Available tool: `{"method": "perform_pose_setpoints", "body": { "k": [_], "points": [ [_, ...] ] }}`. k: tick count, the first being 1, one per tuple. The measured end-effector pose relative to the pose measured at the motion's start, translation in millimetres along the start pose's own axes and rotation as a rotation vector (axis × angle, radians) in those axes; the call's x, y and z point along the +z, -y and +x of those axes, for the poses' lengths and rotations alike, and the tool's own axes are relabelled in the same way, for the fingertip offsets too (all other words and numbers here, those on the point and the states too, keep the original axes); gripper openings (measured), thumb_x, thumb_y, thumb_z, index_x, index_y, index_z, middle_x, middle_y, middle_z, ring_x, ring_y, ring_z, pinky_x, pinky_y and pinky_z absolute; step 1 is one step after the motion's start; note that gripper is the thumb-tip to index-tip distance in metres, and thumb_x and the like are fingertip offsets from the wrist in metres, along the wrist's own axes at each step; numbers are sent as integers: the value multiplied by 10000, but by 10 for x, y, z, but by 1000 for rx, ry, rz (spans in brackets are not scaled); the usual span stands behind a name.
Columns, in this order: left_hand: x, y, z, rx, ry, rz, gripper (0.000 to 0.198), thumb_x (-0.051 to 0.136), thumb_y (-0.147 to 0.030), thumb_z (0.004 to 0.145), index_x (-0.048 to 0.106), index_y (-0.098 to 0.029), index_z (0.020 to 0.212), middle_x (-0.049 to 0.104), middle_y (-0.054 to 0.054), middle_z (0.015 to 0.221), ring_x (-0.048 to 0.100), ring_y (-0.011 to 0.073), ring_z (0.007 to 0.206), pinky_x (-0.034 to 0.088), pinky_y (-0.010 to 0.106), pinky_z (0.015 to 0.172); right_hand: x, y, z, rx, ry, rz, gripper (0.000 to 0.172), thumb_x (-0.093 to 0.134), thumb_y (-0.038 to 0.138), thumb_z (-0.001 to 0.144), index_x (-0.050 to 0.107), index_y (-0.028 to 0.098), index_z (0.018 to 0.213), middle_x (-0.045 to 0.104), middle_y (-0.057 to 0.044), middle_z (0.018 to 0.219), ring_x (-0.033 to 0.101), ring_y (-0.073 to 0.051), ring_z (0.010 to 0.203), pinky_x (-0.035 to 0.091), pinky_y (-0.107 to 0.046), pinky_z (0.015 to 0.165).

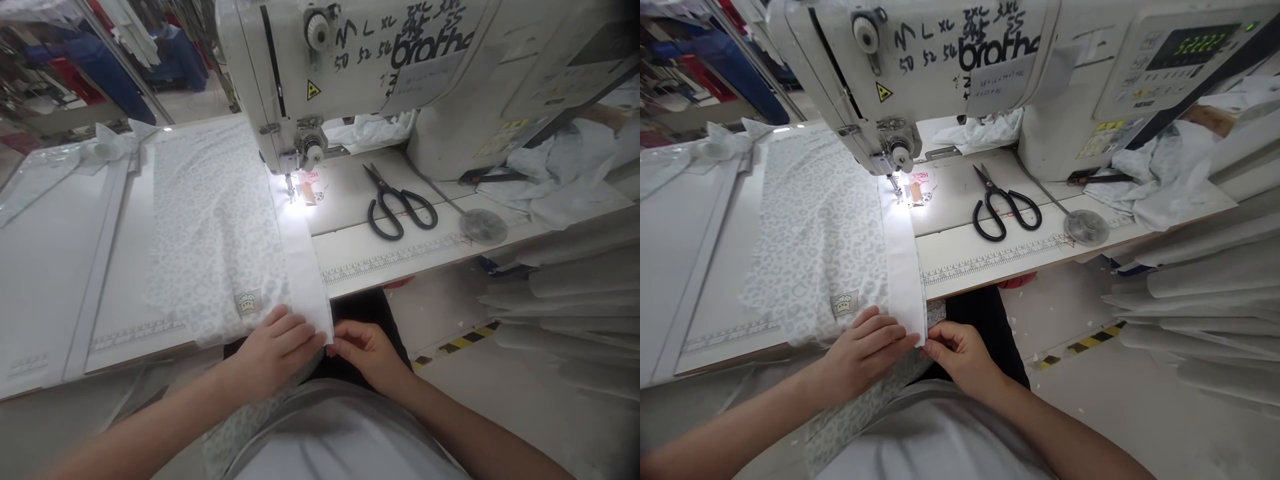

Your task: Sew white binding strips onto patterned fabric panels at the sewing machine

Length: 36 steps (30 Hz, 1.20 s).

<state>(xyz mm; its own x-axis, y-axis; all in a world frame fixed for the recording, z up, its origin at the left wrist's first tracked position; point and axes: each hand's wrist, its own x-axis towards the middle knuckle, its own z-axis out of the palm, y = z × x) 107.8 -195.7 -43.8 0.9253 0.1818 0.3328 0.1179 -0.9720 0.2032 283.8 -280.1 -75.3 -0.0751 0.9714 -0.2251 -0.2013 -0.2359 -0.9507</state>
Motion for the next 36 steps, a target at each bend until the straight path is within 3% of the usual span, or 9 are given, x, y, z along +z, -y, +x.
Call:
{"method": "perform_pose_setpoints", "body": {
  "k": [10, 15, 17, 20, 22, 24, 28, 31, 36],
  "points": [
    [62, -33, 2, 5, -66, 24, 193, 433, -90, 888, 578, -117, 1012, 637, 27, 824, 538, 161, 800, 387, 345, 797, -25, -35, 5, 61, 14, 53, 229, 556, 335, 811, 613, 166, 667, 570, 1, 638, 516, -138, 631, 427, -271, 638],
    [125, -87, 31, -61, -146, 11, 97, 519, -114, 850, 587, -120, 920, 628, 23, 792, 537, 158, 760, 395, 334, 761, -78, -109, -12, 9, 76, 108, 330, 397, 299, 889, 616, 163, 684, 594, -33, 657, 528, -161, 644, 436, -287, 621],
    [136, -107, 32, -103, -139, -24, 114, 513, -86, 839, 584, -124, 920, 629, 28, 807, 536, 162, 775, 400, 332, 761, -111, -64, -28, -88, 46, -84, 287, 386, 250, 892, 618, 166, 744, 598, -39, 695, 542, -167, 663, 450, -292, 623],
    [128, -143, 38, -151, -134, -72, 126, 509, -82, 833, 574, -127, 930, 626, 34, 808, 533, 163, 769, 413, 331, 761, -164, 57, -16, -473, -71, -595, 147, 481, 156, 845, 611, 157, 913, 595, -75, 873, 553, -195, 825, 470, -336, 728],
    [101, -168, 57, -166, -136, -104, 134, 500, -87, 836, 566, -138, 940, 628, 35, 820, 535, 163, 772, 420, 337, 773, -192, 132, 33, -752, -37, -843, 187, 509, 98, 834, 590, 142, 997, 596, -104, 992, 528, -219, 974, 452, -381, 839],
    [54, -169, 93, -194, -139, -158, 139, 503, -87, 828, 555, -158, 935, 626, 27, 829, 540, 158, 785, 423, 349, 803, -208, 193, 104, -906, 58, -966, 163, 497, 69, 858, 590, 136, 974, 624, -95, 995, 527, -209, 995, 449, -372, 864],
    [-64, -9, 185, -390, -189, -335, 145, 538, -146, 800, 524, -176, 941, 596, 49, 940, 546, 166, 901, 460, 340, 829, -201, 314, 213, -993, 175, -1079, 162, 460, 79, 889, 609, 130, 852, 650, -67, 871, 545, -180, 853, 479, -317, 759],
    [-112, 223, 206, -584, -156, -263, 204, 501, -181, 836, 515, -177, 1040, 548, 85, 1141, 496, 197, 1094, 463, 365, 909, -178, 373, 224, -986, 239, -1092, 198, 430, 56, 880, 615, 119, 849, 645, -68, 833, 541, -170, 807, 476, -306, 716],
    [-98, 468, 114, -547, 47, -71, 360, 480, -268, 876, 460, -190, 1227, 452, 85, 1341, 351, 257, 1279, 374, 471, 1028, -151, 346, 274, -1047, 228, -1064, 231, 400, 41, 858, 618, 113, 870, 649, -86, 792, 556, -176, 759, 470, -302, 653]
  ]
}}
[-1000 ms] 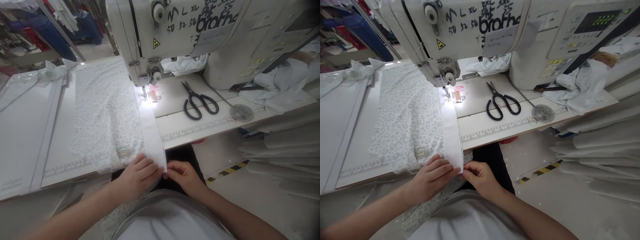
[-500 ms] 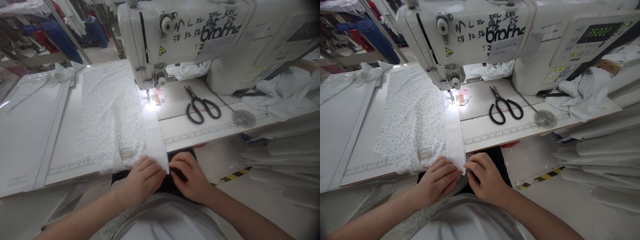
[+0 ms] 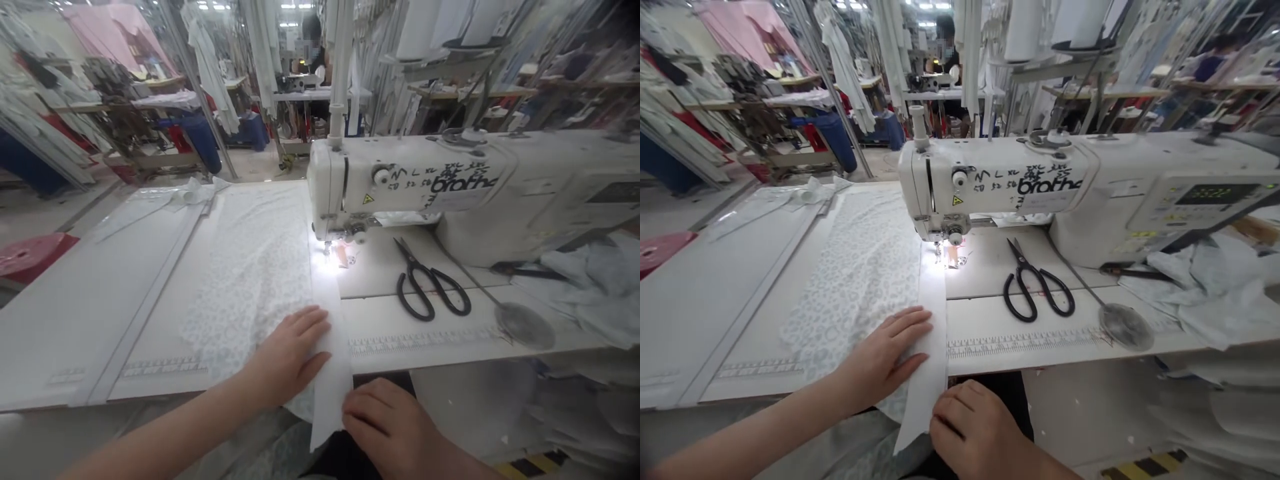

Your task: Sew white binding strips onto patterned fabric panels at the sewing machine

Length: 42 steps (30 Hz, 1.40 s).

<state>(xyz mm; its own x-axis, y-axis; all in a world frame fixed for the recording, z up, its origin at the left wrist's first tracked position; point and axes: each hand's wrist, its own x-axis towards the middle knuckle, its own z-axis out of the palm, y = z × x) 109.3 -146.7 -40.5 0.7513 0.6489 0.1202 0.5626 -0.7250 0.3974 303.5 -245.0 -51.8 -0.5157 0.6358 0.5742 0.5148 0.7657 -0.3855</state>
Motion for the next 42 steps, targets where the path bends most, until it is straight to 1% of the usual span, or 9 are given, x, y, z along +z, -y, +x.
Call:
{"method": "perform_pose_setpoints", "body": {
  "k": [4, 10, 14, 16, 19, 23, 30, 38, 42],
  "points": [
    [-47, 131, 55, 31, 19, 52, 385, 441, -322, 902, 439, -191, 1264, 446, 82, 1357, 348, 260, 1288, 375, 475, 1028, 23, -104, 122, 20, 22, 5, 203, 434, 25, 841, 618, 110, 835, 638, -75, 789, 553, -168, 750, 453, -292, 658],
    [-168, 380, 332, 92, 30, 104, 370, 454, -332, 895, 471, -174, 1229, 456, 85, 1346, 354, 255, 1283, 370, 449, 1039, -6, -332, 371, 26, 80, -40, 192, 472, 20, 830, 601, 116, 725, 609, -49, 737, 519, -157, 712, 422, -280, 635],
    [-121, 319, 369, 65, 23, 122, 311, 396, -213, 909, 476, -155, 1204, 462, 97, 1336, 356, 242, 1284, 381, 451, 1026, 12, -496, 472, 32, 75, -58, 233, 432, 1, 834, 594, 118, 715, 613, -59, 758, 509, -164, 718, 419, -285, 635],
    [-83, 274, 346, 22, 26, 102, 337, 353, -162, 909, 453, -165, 1231, 444, 92, 1354, 353, 235, 1289, 387, 454, 1019, 30, -581, 517, 34, 75, -79, 232, 431, 0, 835, 597, 119, 724, 618, -61, 763, 507, -166, 714, 418, -288, 638],
    [-76, 319, 354, -7, 34, 64, 354, 366, -226, 921, 427, -197, 1269, 423, 77, 1378, 339, 244, 1298, 349, 485, 1035, 50, -709, 590, 27, 49, -122, 240, 442, 5, 840, 599, 128, 707, 622, -49, 741, 506, -159, 695, 416, -283, 639],
    [-168, 521, 488, 60, 43, 36, 374, 427, -312, 907, 441, -189, 1260, 438, 84, 1364, 334, 246, 1297, 324, 469, 1051, 48, -865, 697, 26, 40, -160, 264, 428, 19, 844, 602, 142, 690, 622, -39, 711, 501, -153, 661, 401, -273, 602],
    [-273, 721, 733, 99, 64, 66, 422, 455, -336, 890, 413, -167, 1274, 414, 96, 1372, 316, 245, 1302, 313, 444, 1059, 30, -1095, 871, 35, 48, -218, 284, 413, 24, 841, 613, 138, 673, 625, -42, 685, 507, -153, 634, 386, -268, 579],
    [-390, 974, 1009, 85, 55, 52, 452, 507, -355, 858, 420, -166, 1259, 459, 115, 1299, 386, 262, 1236, 383, 445, 993, 81, -1404, 1008, 15, 31, -282, 281, 417, 100, 891, 629, 148, 714, 652, -30, 723, 524, -156, 652, 381, -272, 583],
    [-414, 922, 992, 155, 45, -4, 303, 494, -302, 871, 528, -175, 1144, 530, 95, 1186, 491, 219, 1102, 453, 387, 921, 99, -1505, 1049, 6, 62, -252, 248, 414, 128, 917, 638, 148, 812, 670, -41, 814, 552, -168, 727, 406, -289, 638]
  ]
}}
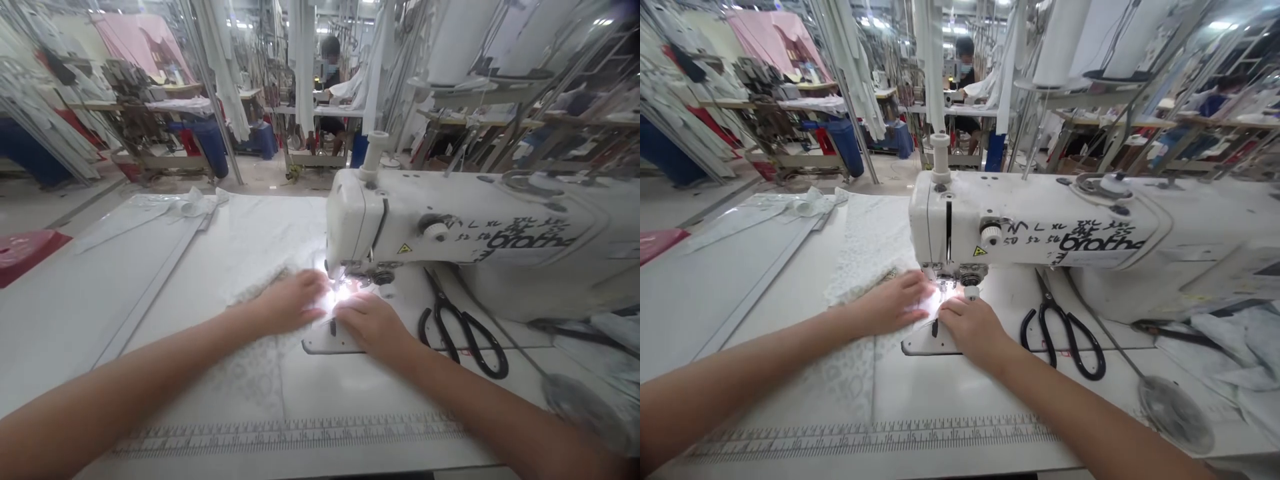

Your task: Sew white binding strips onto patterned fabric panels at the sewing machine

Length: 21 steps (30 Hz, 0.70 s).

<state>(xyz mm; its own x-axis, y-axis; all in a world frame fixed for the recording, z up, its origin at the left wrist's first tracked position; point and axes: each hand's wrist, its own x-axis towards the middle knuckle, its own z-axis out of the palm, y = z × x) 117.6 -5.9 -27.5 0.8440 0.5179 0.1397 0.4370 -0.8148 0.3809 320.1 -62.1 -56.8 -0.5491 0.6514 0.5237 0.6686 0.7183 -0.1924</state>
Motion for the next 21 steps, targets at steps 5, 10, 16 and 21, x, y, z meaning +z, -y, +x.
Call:
{"method": "perform_pose_setpoints", "body": {
  "k": [5, 10, 16, 21],
  "points": [
    [93, -182, -149, 26, -29, -127, 295, 369, -205, 934, 540, -215, 1174, 564, 55, 1165, 474, 177, 1127, 439, 351, 962, -82, -10, -14, -34, 23, 70, 222, 409, 135, 920, 630, 133, 907, 663, -68, 893, 565, -188, 809, 441, -326, 712],
    [85, -169, -179, 25, -3, -127, 310, 350, -220, 946, 549, -229, 1183, 562, 47, 1198, 461, 195, 1157, 436, 383, 966, -192, -22, -108, 66, 37, 128, 202, 415, 121, 896, 593, 156, 985, 639, -69, 971, 562, -188, 845, 444, -355, 743],
    [78, -136, -153, 64, -4, -122, 328, 350, -205, 945, 533, -233, 1216, 540, 41, 1250, 425, 191, 1209, 402, 393, 1013, -187, 11, -121, -21, 98, 73, 236, 419, 99, 880, 578, 123, 1053, 630, -87, 1002, 528, -218, 939, 445, -378, 788],
    [58, -125, -154, 78, 39, -96, 344, 355, -200, 942, 522, -251, 1238, 519, 36, 1296, 432, 200, 1224, 382, 424, 1033, -174, 37, -141, -36, 98, 30, 228, 423, 103, 884, 587, 113, 1043, 640, -80, 977, 525, -216, 904, 438, -367, 757]
  ]
}}
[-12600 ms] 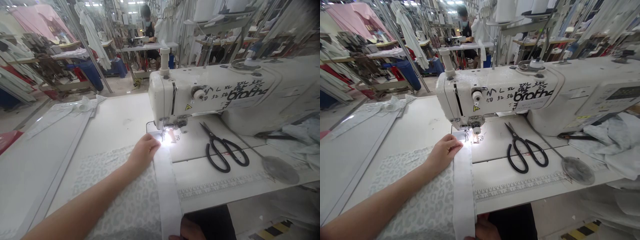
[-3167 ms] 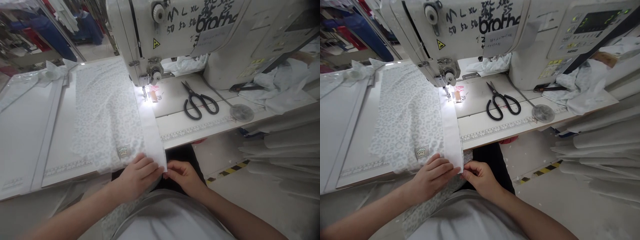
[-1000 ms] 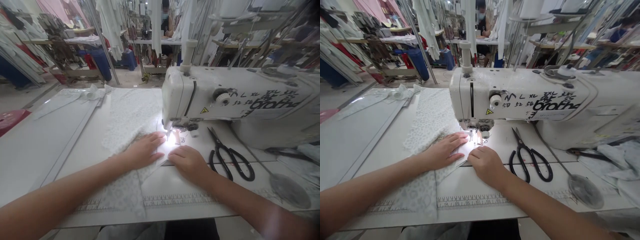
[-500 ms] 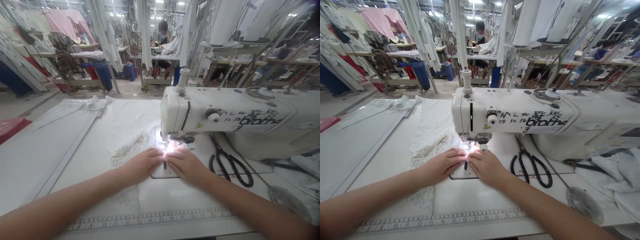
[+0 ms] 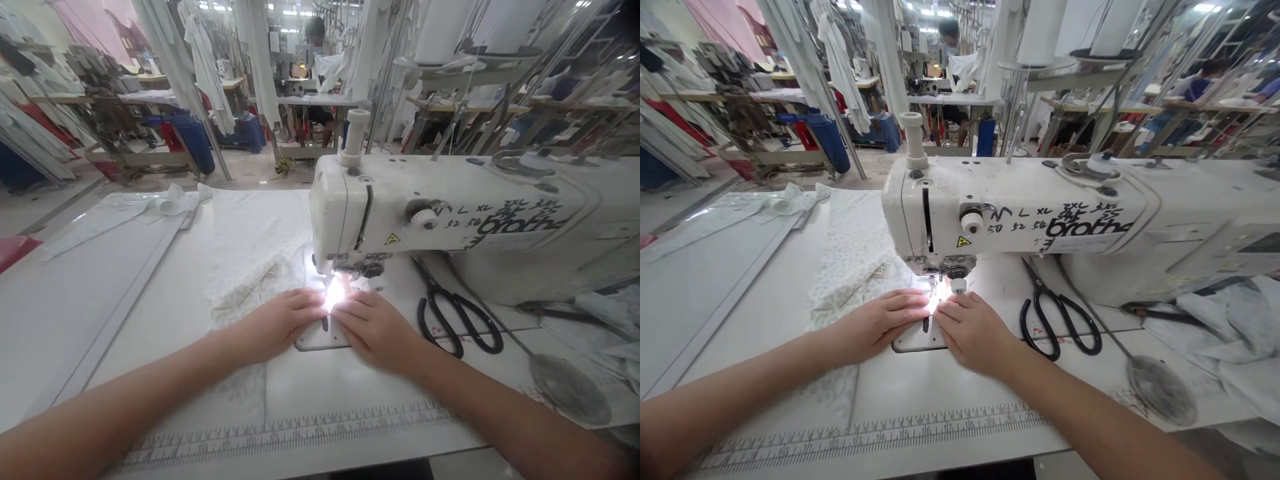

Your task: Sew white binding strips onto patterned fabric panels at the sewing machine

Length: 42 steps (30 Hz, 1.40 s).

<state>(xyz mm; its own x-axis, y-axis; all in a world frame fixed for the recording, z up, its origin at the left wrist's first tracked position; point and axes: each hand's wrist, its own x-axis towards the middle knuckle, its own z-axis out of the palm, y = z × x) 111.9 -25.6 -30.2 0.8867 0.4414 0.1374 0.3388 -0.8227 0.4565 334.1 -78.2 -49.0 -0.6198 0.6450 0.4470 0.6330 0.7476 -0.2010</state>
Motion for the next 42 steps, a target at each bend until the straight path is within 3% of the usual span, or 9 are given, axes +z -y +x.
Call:
{"method": "perform_pose_setpoints", "body": {
  "k": [12, 18, 25, 37, 42],
  "points": [
    [-106, 223, 140, -9, 25, 23, 338, 346, -238, 948, 523, -265, 1235, 515, 25, 1298, 440, 193, 1211, 364, 413, 1036, 30, -24, 49, 139, 62, -119, 314, 414, 200, 886, 557, 93, 1145, 607, -136, 1099, 522, -274, 981, 451, -430, 805],
    [-159, 233, 204, -15, -8, 19, 319, 339, -258, 949, 557, -255, 1182, 566, 33, 1220, 492, 187, 1126, 404, 386, 978, -1, -10, 35, 166, 83, -90, 327, 417, 226, 894, 557, 84, 1153, 611, -154, 1096, 522, -281, 972, 457, -455, 793],
    [-180, 212, 206, 12, -20, 20, 316, 333, -244, 951, 577, -243, 1150, 580, 37, 1193, 511, 179, 1089, 421, 364, 952, 4, -10, 1, 171, 51, -70, 304, 416, 238, 901, 570, 93, 1119, 615, -134, 1094, 509, -285, 997, 442, -431, 779],
    [-129, 264, 121, -53, -90, 48, 305, 424, -276, 912, 525, -208, 1191, 545, 82, 1197, 483, 209, 1126, 424, 377, 961, 5, -38, -27, 196, -41, -64, 216, 399, 236, 909, 580, 154, 994, 634, -99, 1014, 534, -232, 846, 422, -394, 755],
    [-74, 275, 198, -72, -120, 73, 249, 428, -249, 905, 603, -197, 1075, 591, 59, 1122, 481, 196, 1099, 400, 346, 963, 28, -56, -4, 205, -53, -66, 188, 411, 214, 906, 578, 158, 973, 633, -93, 1010, 534, -229, 847, 431, -390, 757]
  ]
}}
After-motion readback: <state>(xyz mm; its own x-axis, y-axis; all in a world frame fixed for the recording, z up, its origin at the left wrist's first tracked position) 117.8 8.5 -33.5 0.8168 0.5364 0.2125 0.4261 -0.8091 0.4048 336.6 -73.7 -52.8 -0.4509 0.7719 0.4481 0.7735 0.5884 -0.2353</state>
